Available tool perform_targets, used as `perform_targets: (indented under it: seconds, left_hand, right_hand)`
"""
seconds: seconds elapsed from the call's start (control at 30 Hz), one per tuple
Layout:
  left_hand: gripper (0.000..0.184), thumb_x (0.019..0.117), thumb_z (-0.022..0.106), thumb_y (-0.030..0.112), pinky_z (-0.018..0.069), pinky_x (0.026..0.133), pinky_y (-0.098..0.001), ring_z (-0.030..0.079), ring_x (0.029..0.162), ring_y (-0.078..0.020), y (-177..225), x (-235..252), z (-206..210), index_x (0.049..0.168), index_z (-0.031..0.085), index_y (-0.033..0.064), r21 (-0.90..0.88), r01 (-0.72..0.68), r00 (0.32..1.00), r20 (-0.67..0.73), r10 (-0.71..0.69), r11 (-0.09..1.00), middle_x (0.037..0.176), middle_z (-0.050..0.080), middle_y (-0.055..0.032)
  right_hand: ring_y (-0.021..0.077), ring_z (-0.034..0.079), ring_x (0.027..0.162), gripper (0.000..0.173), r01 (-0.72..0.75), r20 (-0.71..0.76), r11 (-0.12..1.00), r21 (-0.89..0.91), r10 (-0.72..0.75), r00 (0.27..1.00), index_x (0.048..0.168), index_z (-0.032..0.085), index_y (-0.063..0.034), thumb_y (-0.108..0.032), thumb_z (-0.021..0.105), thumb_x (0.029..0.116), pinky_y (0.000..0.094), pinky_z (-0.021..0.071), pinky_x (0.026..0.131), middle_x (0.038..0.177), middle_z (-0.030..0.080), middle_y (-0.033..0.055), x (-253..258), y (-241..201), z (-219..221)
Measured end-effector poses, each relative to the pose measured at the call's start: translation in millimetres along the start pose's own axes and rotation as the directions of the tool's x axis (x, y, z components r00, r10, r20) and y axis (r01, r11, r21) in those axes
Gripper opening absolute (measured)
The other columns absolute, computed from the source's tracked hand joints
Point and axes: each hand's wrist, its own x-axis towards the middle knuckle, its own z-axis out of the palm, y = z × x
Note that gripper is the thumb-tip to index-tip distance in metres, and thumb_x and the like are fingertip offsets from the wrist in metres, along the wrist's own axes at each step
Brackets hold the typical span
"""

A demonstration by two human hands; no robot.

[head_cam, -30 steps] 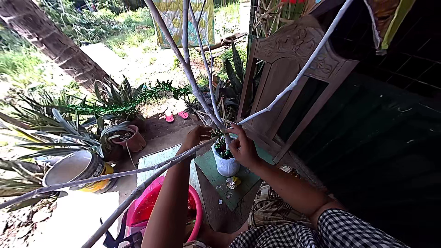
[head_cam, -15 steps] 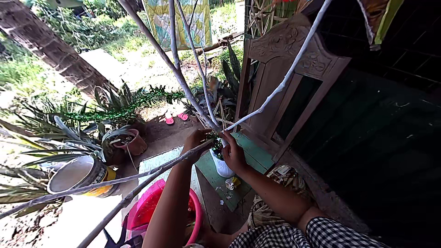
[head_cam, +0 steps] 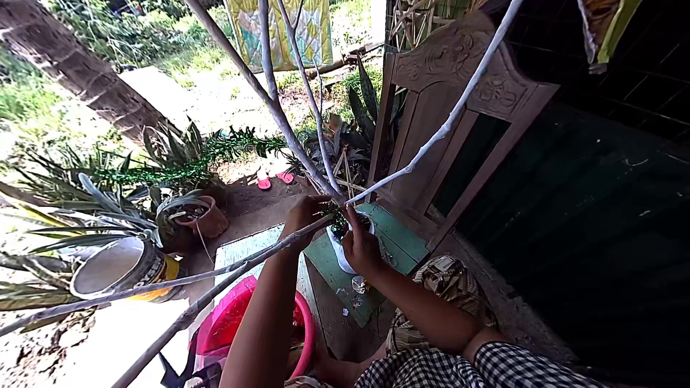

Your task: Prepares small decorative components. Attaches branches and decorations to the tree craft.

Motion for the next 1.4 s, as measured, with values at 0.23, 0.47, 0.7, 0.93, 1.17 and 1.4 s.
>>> perform_targets:
  seconds: [0.23,0.47,0.7,0.93,1.17,1.4]
  left_hand:
    - [0.046,0.11,0.023,0.027,0.0587,0.079,-0.035,0.071,0.09,-0.0181,4,-2,2,0.132,0.058,0.0059,0.026,0.019,1.0,0.017,-0.02,0.999,0.111,0.072,-0.0107]
    - [0.048,0.111,0.022,0.031,0.0553,0.077,-0.0344,0.068,0.089,-0.0155,6,-5,2,0.134,0.059,0.0117,0.186,-0.011,0.999,-0.049,0.021,0.983,0.115,0.071,-0.0066]
    - [0.051,0.1099,0.018,0.029,0.0549,0.084,-0.0329,0.07,0.096,-0.0135,5,-8,6,0.119,0.065,0.0105,0.133,-0.133,0.991,-0.015,0.136,0.982,0.107,0.074,-0.0037]
    - [0.046,0.1096,0.021,0.028,0.0555,0.08,-0.0301,0.069,0.09,-0.0113,-4,1,3,0.119,0.062,0.0102,0.098,-0.16,0.987,0.031,0.158,0.982,0.103,0.072,-0.0026]
    - [0.045,0.1086,0.018,0.024,0.0538,0.084,-0.0274,0.067,0.089,-0.0077,-5,-1,-1,0.119,0.059,0.0081,0.127,-0.214,0.976,0.076,0.206,0.969,0.1,0.071,-0.0021]
    - [0.046,0.1086,0.019,0.024,0.0542,0.081,-0.0263,0.067,0.086,-0.0076,-3,-2,2,0.116,0.062,0.0091,0.077,-0.182,0.983,0.044,0.179,0.98,0.097,0.072,-0.0013]
  right_hand:
    - [0.0187,0.068,0.065,0.058,-0.108,0.0,0.97,0.217,0.111,0.994,0.155,0.038,0.0025,-0.003,0.048,0.0979,0.0372,0.0599,0.066,0.098,0.074,0.0158,-16,14,-1]
    - [0.0156,0.072,0.071,0.061,-0.178,0.034,0.939,0.295,0.176,0.984,0.156,0.029,0.003,-0.001,0.047,0.0977,0.0352,0.0603,0.066,0.138,0.065,0.0142,-16,11,12]
    - [0.0169,0.075,0.077,0.065,-0.129,-0.02,0.943,0.307,0.142,0.99,0.158,0.021,0.0062,-0.006,0.044,0.0989,0.035,0.0618,0.067,0.142,0.062,0.0173,-21,6,23]
    - [0.0179,0.075,0.077,0.064,-0.113,-0.055,0.957,0.267,0.132,0.99,0.156,0.025,0.0092,-0.005,0.047,0.0978,0.0352,0.0621,0.068,0.135,0.066,0.0193,-20,3,26]
    - [0.019,0.074,0.076,0.059,-0.082,-0.064,0.979,0.187,0.095,0.993,0.154,0.031,0.0072,-0.009,0.047,0.0996,0.0363,0.0607,0.066,0.129,0.07,0.016,-14,3,21]
    - [0.0195,0.076,0.082,0.061,-0.135,-0.01,0.959,0.249,0.142,0.99,0.158,0.026,0.0043,-0.004,0.044,0.0997,0.0373,0.0622,0.071,0.134,0.067,0.0155,-12,-4,15]
